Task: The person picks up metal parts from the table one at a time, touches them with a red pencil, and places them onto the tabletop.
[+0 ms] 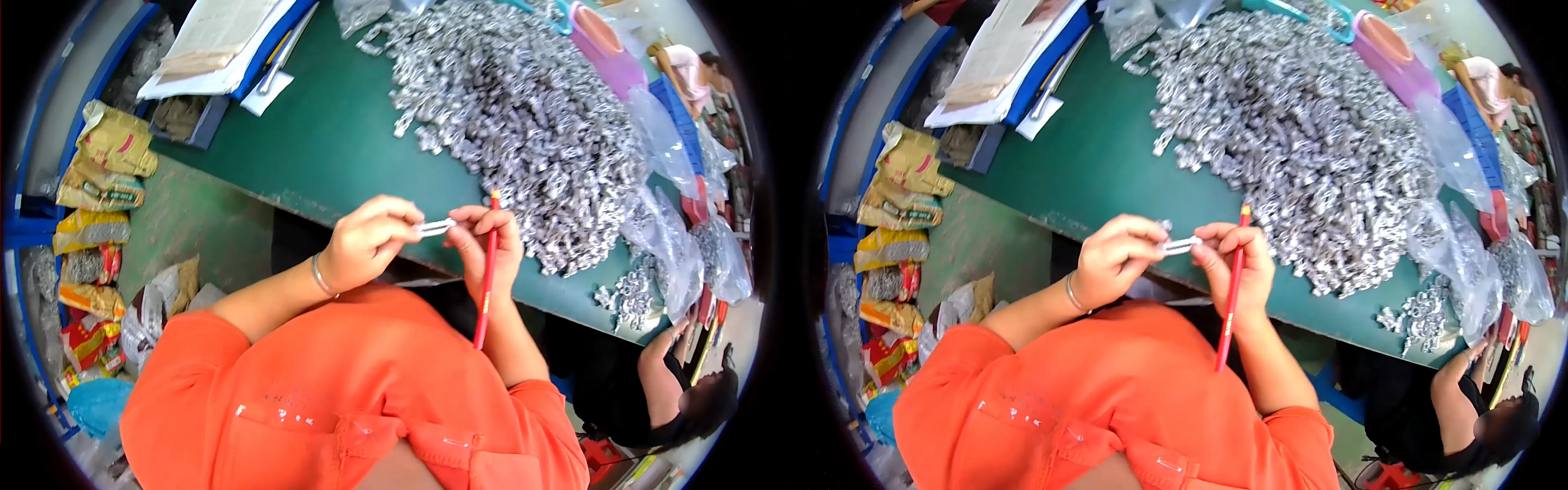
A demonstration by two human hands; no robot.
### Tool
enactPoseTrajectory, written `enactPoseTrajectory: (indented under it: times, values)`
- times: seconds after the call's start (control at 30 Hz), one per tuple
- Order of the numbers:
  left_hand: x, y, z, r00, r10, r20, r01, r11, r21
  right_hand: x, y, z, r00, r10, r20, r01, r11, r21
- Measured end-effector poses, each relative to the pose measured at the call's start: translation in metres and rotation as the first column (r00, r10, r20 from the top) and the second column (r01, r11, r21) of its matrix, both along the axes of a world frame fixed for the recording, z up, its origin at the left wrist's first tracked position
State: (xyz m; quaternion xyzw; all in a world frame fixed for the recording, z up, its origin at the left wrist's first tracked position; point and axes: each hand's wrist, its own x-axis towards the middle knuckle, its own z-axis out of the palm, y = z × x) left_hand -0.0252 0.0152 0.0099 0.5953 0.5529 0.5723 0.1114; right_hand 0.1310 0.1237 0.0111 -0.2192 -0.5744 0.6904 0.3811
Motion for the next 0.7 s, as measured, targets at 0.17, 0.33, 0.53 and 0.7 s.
enactPoseTrajectory:
  times: [0.17,0.33,0.53,0.7]
  values:
    - [-0.003,0.010,-0.008,0.993,0.099,-0.060,-0.098,0.995,0.024,0.010,0.020,0.013,0.994,-0.103,0.043,0.088,0.963,0.255]
    - [-0.009,0.015,-0.019,0.960,0.275,-0.048,-0.273,0.961,0.052,0.036,0.091,0.052,0.896,-0.443,0.034,0.344,0.740,0.578]
    - [-0.008,0.013,-0.021,0.951,0.308,-0.035,-0.307,0.951,0.042,0.082,0.221,0.115,0.633,-0.701,-0.329,0.695,0.327,0.640]
    - [-0.007,0.013,-0.023,0.951,0.304,-0.055,-0.301,0.952,0.058,0.121,0.300,0.142,0.448,-0.848,-0.283,0.462,-0.051,0.885]
